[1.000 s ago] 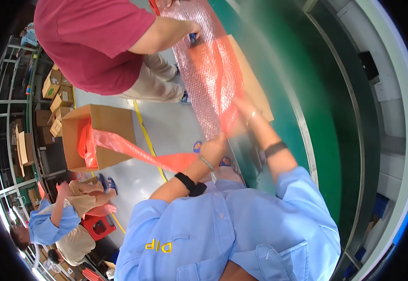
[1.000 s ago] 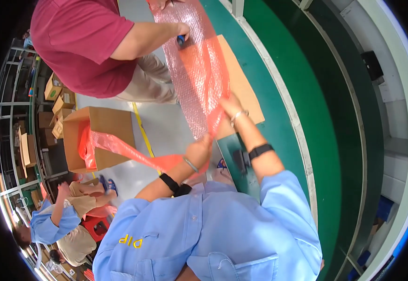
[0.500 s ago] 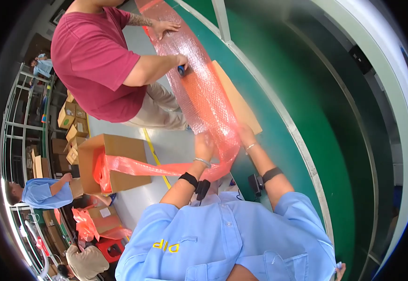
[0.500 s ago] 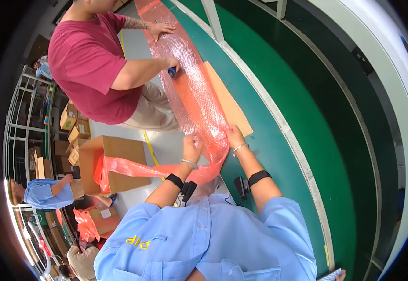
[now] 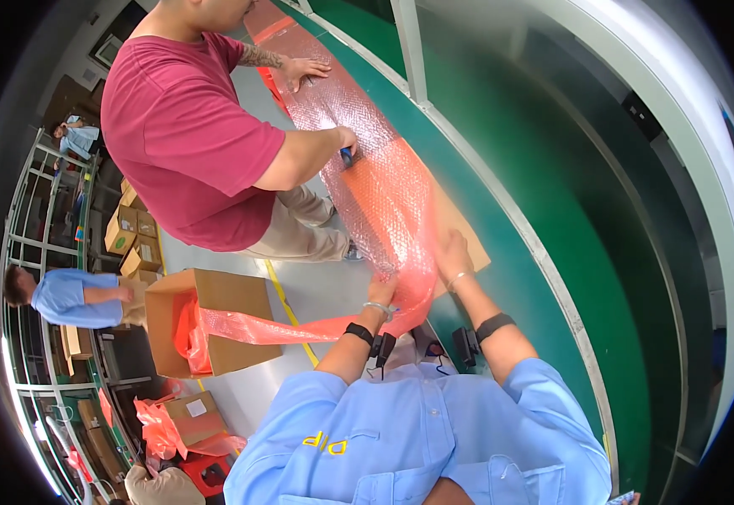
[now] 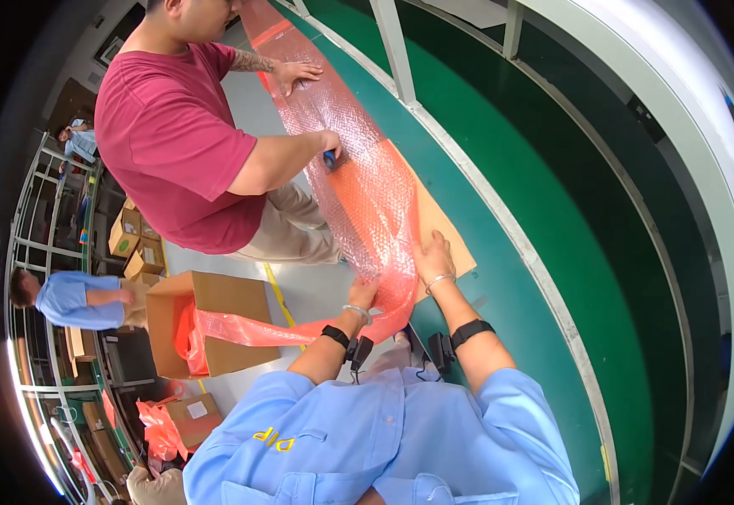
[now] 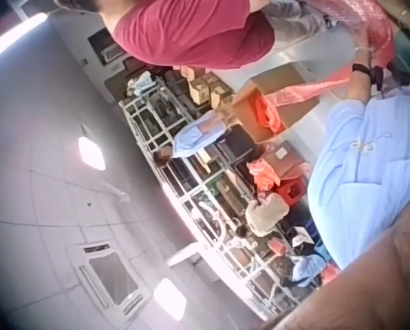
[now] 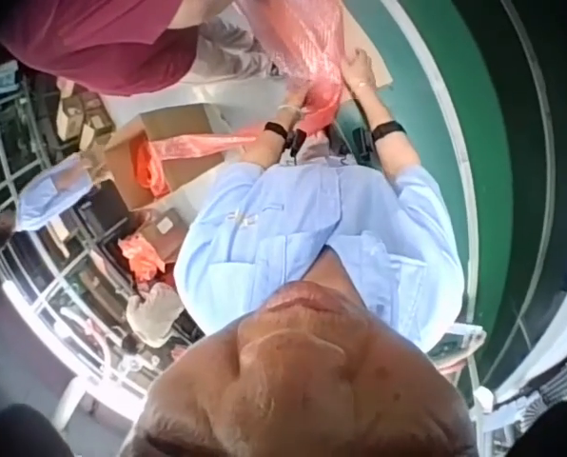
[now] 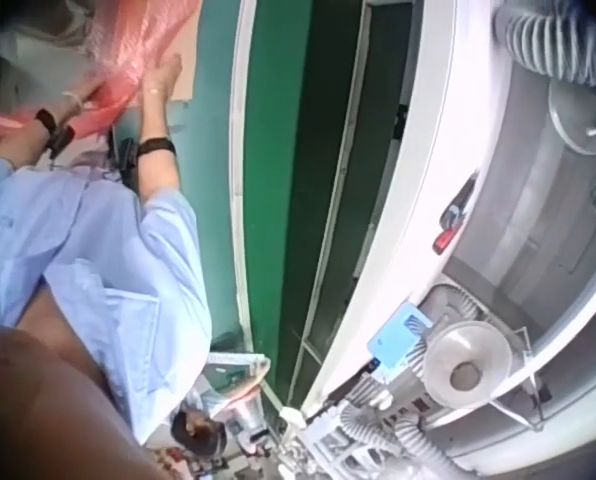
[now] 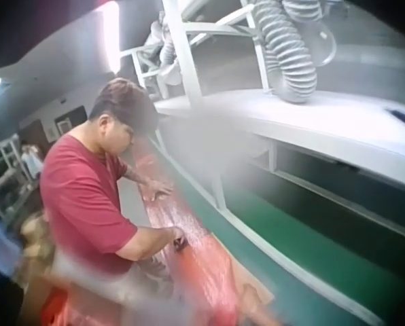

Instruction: The person wraps a long board in bubble wrap by hand, pulling the wrap from a box and smoothing it over the surface. They then hold the wrap in place while another person cuts the bubble wrap with a utility knife.

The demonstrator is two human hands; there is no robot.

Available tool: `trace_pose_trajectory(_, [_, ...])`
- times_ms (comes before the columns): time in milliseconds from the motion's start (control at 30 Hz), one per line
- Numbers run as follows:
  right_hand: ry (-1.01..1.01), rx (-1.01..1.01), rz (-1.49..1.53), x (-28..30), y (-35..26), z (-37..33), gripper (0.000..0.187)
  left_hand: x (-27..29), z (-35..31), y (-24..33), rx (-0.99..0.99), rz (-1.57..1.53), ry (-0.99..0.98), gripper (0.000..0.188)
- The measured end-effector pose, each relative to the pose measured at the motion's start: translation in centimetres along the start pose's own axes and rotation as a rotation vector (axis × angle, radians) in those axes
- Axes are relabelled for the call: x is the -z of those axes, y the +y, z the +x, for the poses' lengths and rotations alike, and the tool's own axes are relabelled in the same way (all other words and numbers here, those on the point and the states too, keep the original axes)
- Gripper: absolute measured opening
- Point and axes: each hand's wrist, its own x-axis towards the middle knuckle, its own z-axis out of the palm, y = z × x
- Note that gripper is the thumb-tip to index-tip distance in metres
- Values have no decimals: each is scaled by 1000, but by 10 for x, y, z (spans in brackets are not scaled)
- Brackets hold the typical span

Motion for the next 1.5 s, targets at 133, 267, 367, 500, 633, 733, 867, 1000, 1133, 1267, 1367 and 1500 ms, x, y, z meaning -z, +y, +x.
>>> trace_pose_trajectory(133, [-233,-120,-197,27,-55,-9,86,-14,7,-15,-8,-42,71,35])
trace_pose_trajectory(267, [-207,46,-239,25,-81,-16,95,-22,3,-22,-8,-46,102,29])
trace_pose_trajectory(367, [-188,77,-396,11,-88,-21,93,-30,-13,-12,-81,49,141,27])
trace_pose_trajectory(500, [-124,86,-567,-9,-66,-16,90,-36,-26,7,-200,229,180,27])
trace_pose_trajectory(633, [-122,40,-494,9,-37,-10,72,-23,-37,30,-81,211,148,29])
trace_pose_trajectory(733, [-207,-61,-359,42,-12,-15,55,-10,-32,26,13,216,154,33])
trace_pose_trajectory(867, [-305,-139,-154,48,27,-31,33,-13,-9,-12,-116,289,225,40])
trace_pose_trajectory(1000, [-313,-113,-5,39,34,-46,23,-3,-19,-17,-121,93,35,47])
trace_pose_trajectory(1133, [-396,-299,330,36,39,-41,20,32,-57,10,28,287,-485,54])
trace_pose_trajectory(1267, [-394,-326,413,39,89,-11,19,89,-89,-39,155,658,-757,59])
trace_pose_trajectory(1367, [-332,-389,452,52,53,-19,17,145,-140,-46,236,905,-829,63])
trace_pose_trajectory(1500, [-414,-418,541,52,27,-24,19,234,-200,-94,344,1129,-765,66])
